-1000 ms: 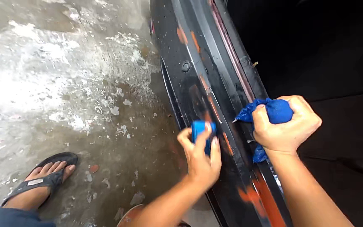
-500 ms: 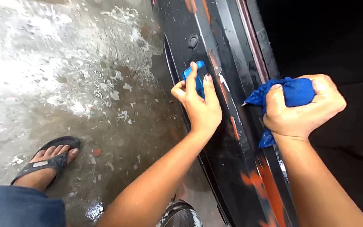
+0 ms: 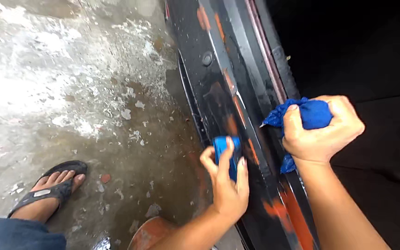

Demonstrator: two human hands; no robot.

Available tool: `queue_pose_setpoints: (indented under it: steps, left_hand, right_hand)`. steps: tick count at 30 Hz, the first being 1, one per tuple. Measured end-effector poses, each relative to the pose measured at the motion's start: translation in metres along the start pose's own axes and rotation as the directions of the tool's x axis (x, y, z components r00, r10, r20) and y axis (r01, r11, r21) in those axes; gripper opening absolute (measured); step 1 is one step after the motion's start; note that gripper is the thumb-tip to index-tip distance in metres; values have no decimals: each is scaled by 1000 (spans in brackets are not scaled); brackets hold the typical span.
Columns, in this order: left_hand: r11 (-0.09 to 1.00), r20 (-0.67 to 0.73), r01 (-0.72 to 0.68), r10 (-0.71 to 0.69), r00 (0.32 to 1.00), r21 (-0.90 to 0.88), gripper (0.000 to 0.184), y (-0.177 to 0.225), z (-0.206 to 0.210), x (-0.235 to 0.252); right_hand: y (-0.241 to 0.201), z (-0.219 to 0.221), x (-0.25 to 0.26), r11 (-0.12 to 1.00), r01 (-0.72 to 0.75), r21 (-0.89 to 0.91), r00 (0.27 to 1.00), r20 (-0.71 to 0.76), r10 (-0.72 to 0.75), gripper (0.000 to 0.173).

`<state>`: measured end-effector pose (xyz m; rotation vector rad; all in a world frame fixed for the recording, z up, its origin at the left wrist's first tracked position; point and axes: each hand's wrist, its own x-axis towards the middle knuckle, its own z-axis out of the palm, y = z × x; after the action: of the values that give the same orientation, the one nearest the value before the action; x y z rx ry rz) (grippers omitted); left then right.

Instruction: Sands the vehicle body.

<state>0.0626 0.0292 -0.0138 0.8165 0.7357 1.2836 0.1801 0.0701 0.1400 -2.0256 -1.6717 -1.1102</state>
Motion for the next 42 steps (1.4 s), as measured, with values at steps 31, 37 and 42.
queue_pose_setpoints:
  steps: [31,37,42]
  left_hand:
    - [979,64,-183,177,982,95,49,5,-5,44]
    - [993,-75,-116,114,991,-17,44,2,12,73]
    - [980,108,-176,166,980,91,50,4,-8,26]
  right_hand:
    - [0,-3,-3,1000,-3,-9,1000,-5,3,29]
    - [5,1,-2,1000,11,11,1000,-7,-11,32]
    - [-1,-2,-3,1000,4,3,1000,-14,-4,29]
